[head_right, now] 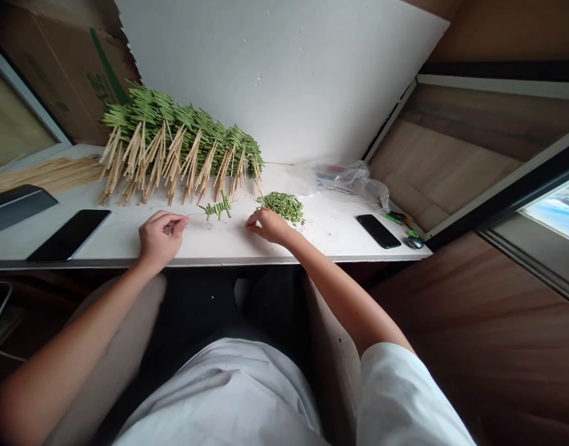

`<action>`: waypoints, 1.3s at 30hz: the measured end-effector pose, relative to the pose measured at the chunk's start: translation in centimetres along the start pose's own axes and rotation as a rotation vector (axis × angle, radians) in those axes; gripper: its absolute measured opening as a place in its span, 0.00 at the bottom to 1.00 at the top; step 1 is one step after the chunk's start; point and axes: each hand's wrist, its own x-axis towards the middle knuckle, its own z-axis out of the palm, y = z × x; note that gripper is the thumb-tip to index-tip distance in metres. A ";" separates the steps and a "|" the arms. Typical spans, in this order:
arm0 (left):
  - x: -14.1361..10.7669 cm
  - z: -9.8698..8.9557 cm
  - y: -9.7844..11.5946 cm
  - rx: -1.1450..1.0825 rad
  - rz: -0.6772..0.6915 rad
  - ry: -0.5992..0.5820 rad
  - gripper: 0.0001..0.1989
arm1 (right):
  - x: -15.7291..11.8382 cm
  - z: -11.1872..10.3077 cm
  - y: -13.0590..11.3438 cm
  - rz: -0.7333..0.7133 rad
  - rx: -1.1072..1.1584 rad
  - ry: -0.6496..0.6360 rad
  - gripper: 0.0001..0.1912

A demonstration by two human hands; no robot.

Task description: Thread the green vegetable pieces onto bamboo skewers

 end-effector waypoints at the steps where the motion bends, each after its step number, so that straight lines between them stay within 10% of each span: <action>1: 0.0 0.0 0.0 -0.004 0.003 0.003 0.07 | 0.0 -0.1 -0.1 0.009 -0.005 -0.007 0.09; 39: 0.0 -0.1 0.1 -0.009 -0.015 -0.006 0.06 | 0.0 -1.1 0.7 0.072 -0.063 -0.033 0.08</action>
